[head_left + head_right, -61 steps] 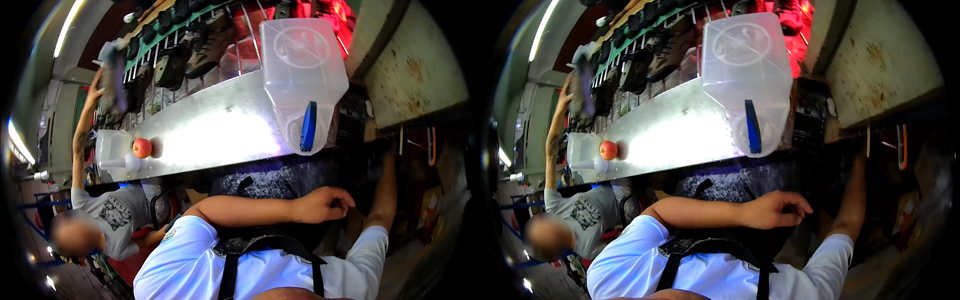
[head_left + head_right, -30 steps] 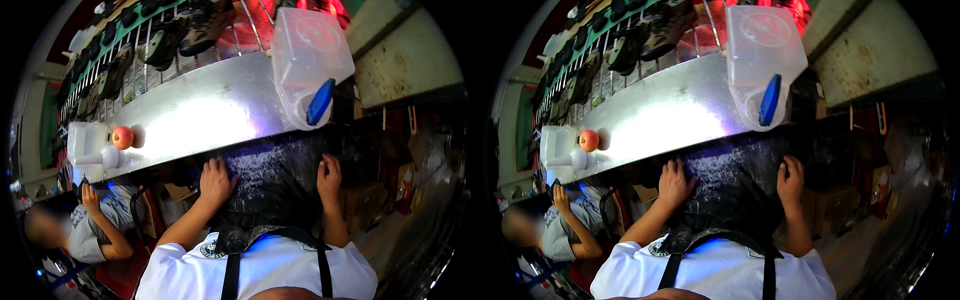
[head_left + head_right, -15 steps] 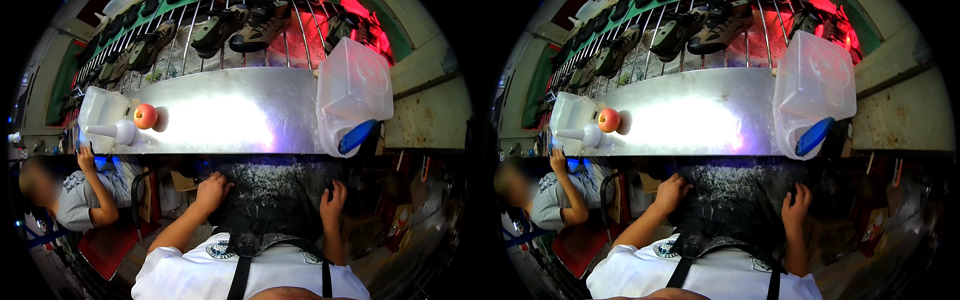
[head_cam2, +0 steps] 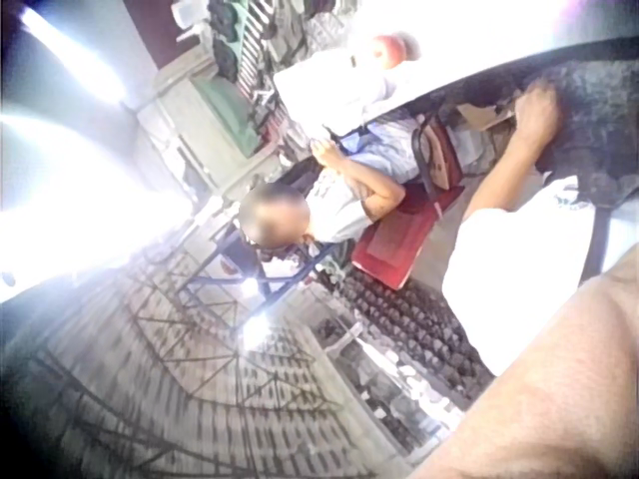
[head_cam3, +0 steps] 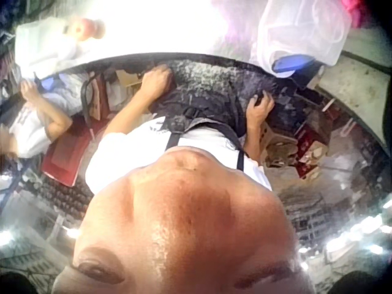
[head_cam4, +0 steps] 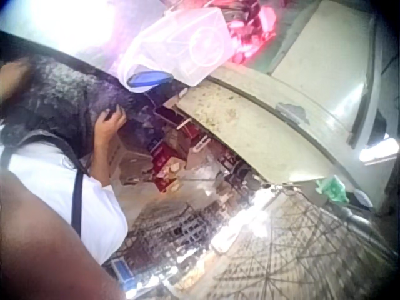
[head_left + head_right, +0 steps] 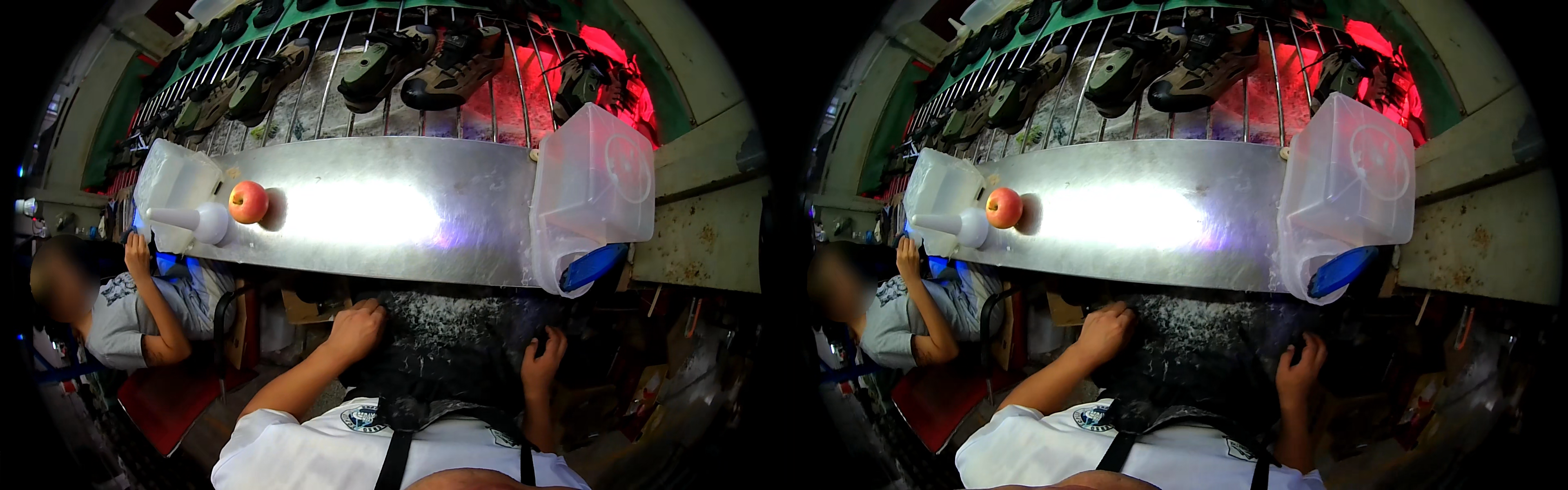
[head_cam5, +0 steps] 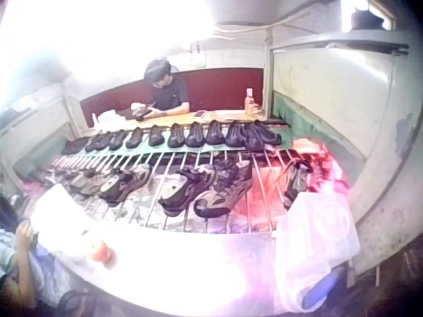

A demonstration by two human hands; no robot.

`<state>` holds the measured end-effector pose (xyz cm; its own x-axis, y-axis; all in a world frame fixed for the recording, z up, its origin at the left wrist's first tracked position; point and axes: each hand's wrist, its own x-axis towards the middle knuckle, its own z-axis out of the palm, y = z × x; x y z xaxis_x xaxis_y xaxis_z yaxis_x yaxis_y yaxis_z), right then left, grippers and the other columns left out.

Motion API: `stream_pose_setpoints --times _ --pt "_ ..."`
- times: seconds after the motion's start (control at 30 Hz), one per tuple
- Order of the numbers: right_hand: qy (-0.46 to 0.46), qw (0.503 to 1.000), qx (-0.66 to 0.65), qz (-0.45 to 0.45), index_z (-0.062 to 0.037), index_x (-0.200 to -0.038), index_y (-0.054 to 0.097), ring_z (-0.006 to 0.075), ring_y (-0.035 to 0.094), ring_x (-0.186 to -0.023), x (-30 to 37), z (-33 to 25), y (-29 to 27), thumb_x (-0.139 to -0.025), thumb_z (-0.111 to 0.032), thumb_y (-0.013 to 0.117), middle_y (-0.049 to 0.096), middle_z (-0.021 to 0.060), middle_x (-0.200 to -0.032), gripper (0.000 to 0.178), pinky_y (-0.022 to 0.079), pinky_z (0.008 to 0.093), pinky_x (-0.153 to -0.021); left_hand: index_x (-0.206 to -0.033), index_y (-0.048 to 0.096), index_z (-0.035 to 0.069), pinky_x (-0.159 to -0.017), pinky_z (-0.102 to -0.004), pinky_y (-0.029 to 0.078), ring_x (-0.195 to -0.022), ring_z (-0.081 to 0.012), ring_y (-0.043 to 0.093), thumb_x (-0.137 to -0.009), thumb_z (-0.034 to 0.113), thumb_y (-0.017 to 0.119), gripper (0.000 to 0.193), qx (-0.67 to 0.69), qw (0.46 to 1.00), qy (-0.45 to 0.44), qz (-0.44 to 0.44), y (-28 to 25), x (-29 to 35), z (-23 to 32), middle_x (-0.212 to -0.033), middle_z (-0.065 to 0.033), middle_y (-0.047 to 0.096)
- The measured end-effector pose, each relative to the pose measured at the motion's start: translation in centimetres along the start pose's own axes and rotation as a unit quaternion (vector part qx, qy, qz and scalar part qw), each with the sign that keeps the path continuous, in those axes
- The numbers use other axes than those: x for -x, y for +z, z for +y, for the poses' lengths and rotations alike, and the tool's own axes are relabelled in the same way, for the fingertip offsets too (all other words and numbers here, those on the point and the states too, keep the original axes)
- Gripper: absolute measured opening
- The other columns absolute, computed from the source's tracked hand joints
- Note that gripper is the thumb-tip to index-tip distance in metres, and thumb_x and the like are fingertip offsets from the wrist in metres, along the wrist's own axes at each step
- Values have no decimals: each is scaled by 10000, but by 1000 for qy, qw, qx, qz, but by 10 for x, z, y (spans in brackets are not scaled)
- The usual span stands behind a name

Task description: The person applies adhesive to the edges and soles of several shoes using a brush, dipping the brush into a plastic container, pours liquid into the container from a bottle, and then places the shoes onto a metal rack.

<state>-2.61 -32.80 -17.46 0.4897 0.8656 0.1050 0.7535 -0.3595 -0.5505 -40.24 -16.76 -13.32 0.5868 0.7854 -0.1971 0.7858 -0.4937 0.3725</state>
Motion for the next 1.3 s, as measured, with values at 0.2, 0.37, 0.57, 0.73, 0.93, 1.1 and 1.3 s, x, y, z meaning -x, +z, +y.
stream_pose_setpoints --times 0.2,0.37,0.57,0.73,0.93,1.1,1.3 --pt "-5 1000 4 4 12 -1228 588 417 541 -1185 -2 1 0 -886 -40 619 551 226 -1279 348 444 485 -1030 -827 638 63 -653 -405 557 -811 -289 674 -881 185 657 134 -25 1000 12 5 -13 -1 0 -879 -101 635" --pt "-4 1000 -22 17 18 -1177 617 383 605 -1112 -14 -5 -4 -900 12 592 594 199 -1212 278 485 432 -975 -806 606 72 -629 -426 543 -755 -290 647 -852 178 714 158 -14 997 69 23 -46 -12 12 -829 -94 600" --pt "2 999 -42 29 4 -1134 623 300 641 -993 -36 -5 6 -910 23 590 601 159 -1145 227 514 366 -870 -717 581 69 -524 -406 479 -602 -268 588 -874 166 752 251 58 981 140 123 -118 -52 35 -720 -80 536" --pt "34 994 -89 48 -1 -1086 617 265 614 -885 -43 -6 14 -898 34 603 582 135 -1057 192 504 352 -798 -1015 676 28 -633 -416 506 -720 -322 607 -888 32 697 128 134 944 185 237 -176 -136 49 -810 -126 591" --pt "-8 995 -65 74 -14 -1071 610 244 599 -844 -38 11 23 -898 40 599 564 122 -1031 181 496 350 -771 -834 655 41 -530 -403 473 -566 -287 585 -886 111 768 143 97 924 277 243 -194 -196 76 -693 -100 594" --pt "19 994 -94 59 -13 -1068 603 234 582 -823 -41 7 24 -899 43 594 548 112 -993 178 485 338 -755 -788 604 42 -556 -421 517 -626 -319 620 -894 138 718 183 186 895 317 252 -151 -193 95 -716 -103 584" --pt "32 996 -80 35 0 -1098 594 273 586 -907 -39 6 23 -908 30 582 551 144 -1066 192 489 360 -808 -906 654 26 -594 -381 503 -673 -292 634 -909 77 709 75 210 934 252 141 -149 -164 68 -797 -104 640"
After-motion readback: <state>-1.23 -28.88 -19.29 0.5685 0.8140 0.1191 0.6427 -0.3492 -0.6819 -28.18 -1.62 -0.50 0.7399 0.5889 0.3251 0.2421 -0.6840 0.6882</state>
